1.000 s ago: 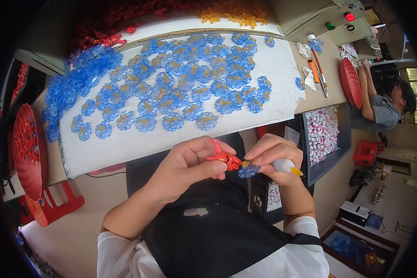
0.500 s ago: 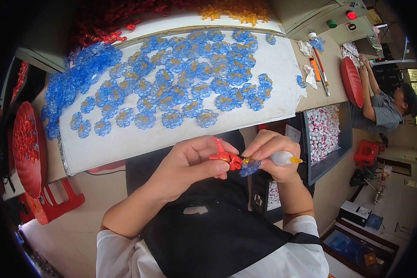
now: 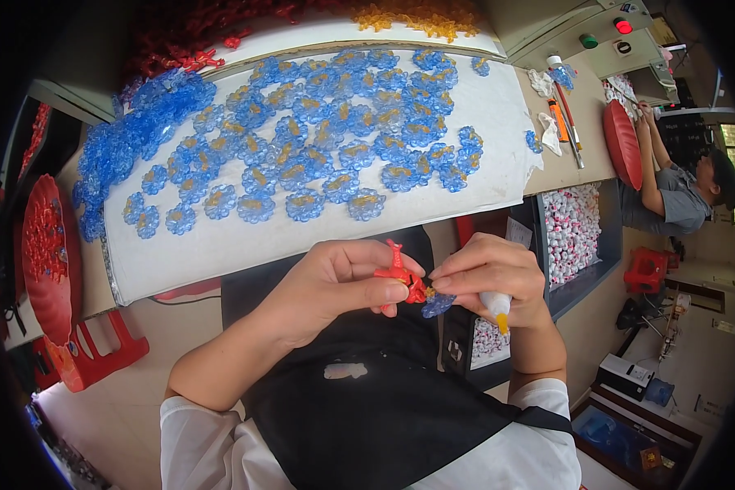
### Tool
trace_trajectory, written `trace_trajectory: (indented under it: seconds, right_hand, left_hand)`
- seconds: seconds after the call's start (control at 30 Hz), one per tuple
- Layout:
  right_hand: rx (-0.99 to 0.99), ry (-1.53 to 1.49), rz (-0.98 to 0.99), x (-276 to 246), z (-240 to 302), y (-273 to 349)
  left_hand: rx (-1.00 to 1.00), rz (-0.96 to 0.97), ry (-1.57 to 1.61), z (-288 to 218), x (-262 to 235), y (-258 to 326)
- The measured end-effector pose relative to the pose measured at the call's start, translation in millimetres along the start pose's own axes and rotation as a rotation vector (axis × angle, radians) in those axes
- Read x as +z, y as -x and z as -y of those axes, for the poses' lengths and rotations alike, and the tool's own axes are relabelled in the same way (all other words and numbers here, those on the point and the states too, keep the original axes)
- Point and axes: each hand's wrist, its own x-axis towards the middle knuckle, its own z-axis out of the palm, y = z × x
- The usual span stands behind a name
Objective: The person assembles toys by applying glue from a bottle onto plastic parts, attaching bases and figurine pieces together by hand, and placing the assembled toys onto a tray.
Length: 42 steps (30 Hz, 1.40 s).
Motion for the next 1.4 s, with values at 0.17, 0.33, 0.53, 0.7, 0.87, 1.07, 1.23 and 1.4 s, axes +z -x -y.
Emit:
trace_trajectory:
  seconds: [0.17,0.33,0.53,0.7,0.87,1.07,1.23,1.4]
  right_hand:
    - [-0.004,0.055,0.100,-4,4,-2]
    - [0.008,0.056,0.142,-6,7,-5]
    - [-0.007,0.042,0.206,-9,9,-9]
    - [0.025,0.054,0.270,-14,13,-11]
    - [0.037,0.141,0.144,-9,13,-6]
    - [0.061,0.178,0.121,-5,15,-2]
    - [0.075,0.175,0.115,-3,11,-4]
    - [0.074,0.153,0.102,1,7,-10]
  left_hand:
    - [-0.044,0.009,-0.009,1,-3,-2]
    - [-0.071,0.027,-0.044,0,-5,-4]
    - [-0.144,0.101,-0.020,0,-8,-8]
    - [-0.166,0.068,-0.088,-3,-2,-9]
    - [-0.133,0.062,-0.068,-9,5,-6]
    - [-0.032,0.020,-0.237,-7,7,-4]
    - [-0.045,-0.002,-0.234,-7,5,-6]
    - [-0.050,-0.003,-0.216,-10,-2,-7]
